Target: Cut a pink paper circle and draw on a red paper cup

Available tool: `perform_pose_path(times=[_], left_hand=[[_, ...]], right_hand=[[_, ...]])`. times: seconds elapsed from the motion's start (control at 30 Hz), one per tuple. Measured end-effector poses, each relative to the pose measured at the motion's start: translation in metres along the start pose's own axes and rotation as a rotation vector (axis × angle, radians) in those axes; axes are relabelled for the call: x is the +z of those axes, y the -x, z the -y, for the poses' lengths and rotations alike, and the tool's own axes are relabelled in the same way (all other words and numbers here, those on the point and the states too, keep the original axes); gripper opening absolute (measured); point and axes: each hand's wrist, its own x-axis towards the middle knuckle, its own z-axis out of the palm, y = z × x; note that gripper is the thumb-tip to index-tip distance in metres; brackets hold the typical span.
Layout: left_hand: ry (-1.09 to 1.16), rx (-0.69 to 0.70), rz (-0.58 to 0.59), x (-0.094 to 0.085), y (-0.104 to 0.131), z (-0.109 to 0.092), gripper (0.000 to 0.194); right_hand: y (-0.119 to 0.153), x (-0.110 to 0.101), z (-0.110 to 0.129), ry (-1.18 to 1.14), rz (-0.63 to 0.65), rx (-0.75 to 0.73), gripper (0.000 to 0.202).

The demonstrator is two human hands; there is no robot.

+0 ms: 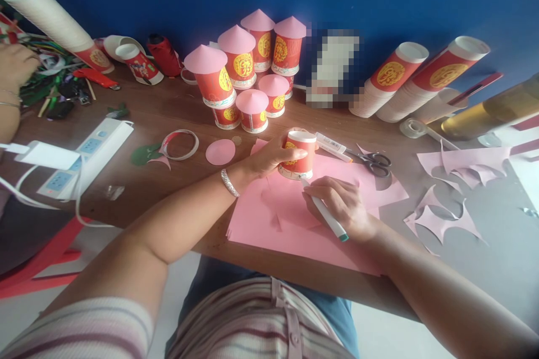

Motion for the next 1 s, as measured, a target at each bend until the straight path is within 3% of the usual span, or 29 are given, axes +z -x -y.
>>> perform_pose_path(times=[0.47,0.77,1.0], left_hand=[[0.025,0.036,0.033,-0.0037,-0.0055,0.0049,0.027],[0.01,0.067,0.084,-0.0037,-0.003,0.0008,0.019],[0.018,0.036,0.046,-0.0023,0.0004,-0.0006,0.02]], right_hand=[[-0.0009,-0.0042,0.0007,-0.059,0.022,-0.077,0.024],[0.0012,-0.0021,-0.0038,0.026,-0.088,-0.021,0.023],[-0.0008,-0.0034,-0.0041,0.044,-0.096,-0.02,0.024]])
